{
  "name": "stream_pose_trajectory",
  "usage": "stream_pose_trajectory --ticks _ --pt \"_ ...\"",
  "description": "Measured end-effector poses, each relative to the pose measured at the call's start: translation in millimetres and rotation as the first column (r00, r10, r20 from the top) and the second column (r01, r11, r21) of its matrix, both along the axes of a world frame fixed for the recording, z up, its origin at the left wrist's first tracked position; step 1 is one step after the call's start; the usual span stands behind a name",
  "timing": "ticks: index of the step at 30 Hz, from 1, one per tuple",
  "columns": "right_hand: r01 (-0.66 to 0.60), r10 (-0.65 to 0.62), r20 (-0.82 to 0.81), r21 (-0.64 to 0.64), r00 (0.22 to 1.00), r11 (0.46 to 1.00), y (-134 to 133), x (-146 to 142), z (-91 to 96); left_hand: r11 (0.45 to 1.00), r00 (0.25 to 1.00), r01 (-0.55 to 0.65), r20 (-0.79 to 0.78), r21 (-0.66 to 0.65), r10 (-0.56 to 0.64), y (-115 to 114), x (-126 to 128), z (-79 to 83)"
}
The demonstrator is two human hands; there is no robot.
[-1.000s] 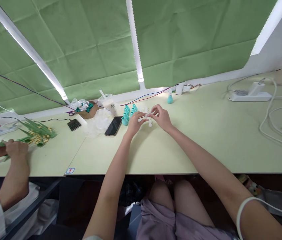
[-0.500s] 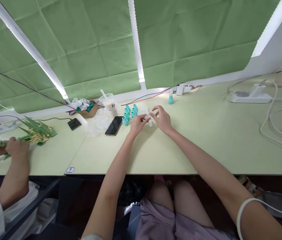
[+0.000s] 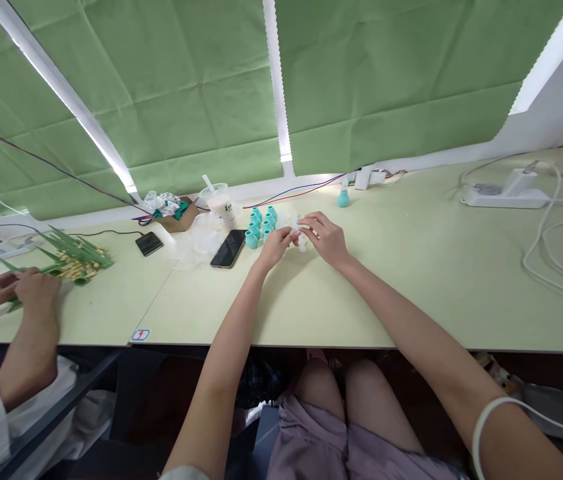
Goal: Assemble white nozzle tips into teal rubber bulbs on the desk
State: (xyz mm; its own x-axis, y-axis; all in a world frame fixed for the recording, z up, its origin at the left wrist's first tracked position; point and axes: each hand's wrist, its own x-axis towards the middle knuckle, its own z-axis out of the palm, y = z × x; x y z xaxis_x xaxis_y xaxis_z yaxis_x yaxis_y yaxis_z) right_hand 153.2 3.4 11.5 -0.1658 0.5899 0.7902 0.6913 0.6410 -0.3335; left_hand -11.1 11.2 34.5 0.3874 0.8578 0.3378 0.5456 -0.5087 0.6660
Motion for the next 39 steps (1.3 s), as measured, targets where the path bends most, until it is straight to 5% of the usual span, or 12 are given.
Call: stream_pose_trajectory --ticks 21,32,39 --pt "0.088 -0.062 0.254 -0.096 0.965 0.991 6 2 3.3 0.994 0.986 -0.068 -0.149 0.089 0.08 5 -10 -0.6" --pt "0.034 -0.041 0.242 0.034 0.969 0.999 0 4 1.5 1.0 0.999 -0.004 -0.052 0.003 0.004 3 -12 2.5" --pt "0.065 -0.112 0.391 0.131 0.914 0.989 0 6 6.1 0.999 0.995 0.027 -0.101 0.022 -0.024 -1 -8 2.9"
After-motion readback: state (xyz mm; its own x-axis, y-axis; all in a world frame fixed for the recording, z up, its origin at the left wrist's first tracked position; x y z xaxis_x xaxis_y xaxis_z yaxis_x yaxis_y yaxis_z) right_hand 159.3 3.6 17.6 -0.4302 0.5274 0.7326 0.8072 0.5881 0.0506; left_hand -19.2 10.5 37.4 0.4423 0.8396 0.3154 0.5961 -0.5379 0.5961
